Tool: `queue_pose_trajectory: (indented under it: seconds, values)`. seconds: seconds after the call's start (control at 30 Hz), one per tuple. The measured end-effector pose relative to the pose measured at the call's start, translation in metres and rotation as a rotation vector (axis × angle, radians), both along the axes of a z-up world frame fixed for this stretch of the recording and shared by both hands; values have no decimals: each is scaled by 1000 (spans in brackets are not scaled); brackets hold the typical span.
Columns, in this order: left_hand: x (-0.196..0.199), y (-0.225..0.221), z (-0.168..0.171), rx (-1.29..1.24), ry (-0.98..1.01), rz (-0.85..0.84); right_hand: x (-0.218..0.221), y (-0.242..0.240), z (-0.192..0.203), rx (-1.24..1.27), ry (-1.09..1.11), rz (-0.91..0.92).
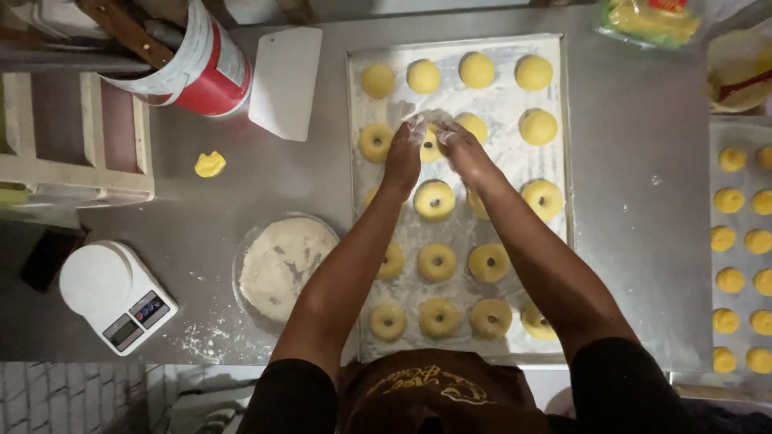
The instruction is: Shaping dough into donuts, dipping them in flour, and placing them on a baking tray
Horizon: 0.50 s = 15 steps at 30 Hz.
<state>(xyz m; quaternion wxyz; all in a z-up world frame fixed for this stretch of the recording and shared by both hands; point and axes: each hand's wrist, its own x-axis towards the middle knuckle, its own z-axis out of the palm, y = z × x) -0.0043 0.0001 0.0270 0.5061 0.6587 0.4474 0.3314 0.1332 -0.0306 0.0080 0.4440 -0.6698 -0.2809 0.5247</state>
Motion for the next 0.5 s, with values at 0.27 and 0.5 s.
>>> queue_pose_trajectory:
  seconds: [0.27,0.5]
  values:
    - [18,23,-48,216,204,31,-15,10,64,32,-129,169]
    - [27,39,-34,170,313,37,-14,15,97,31,-234,237]
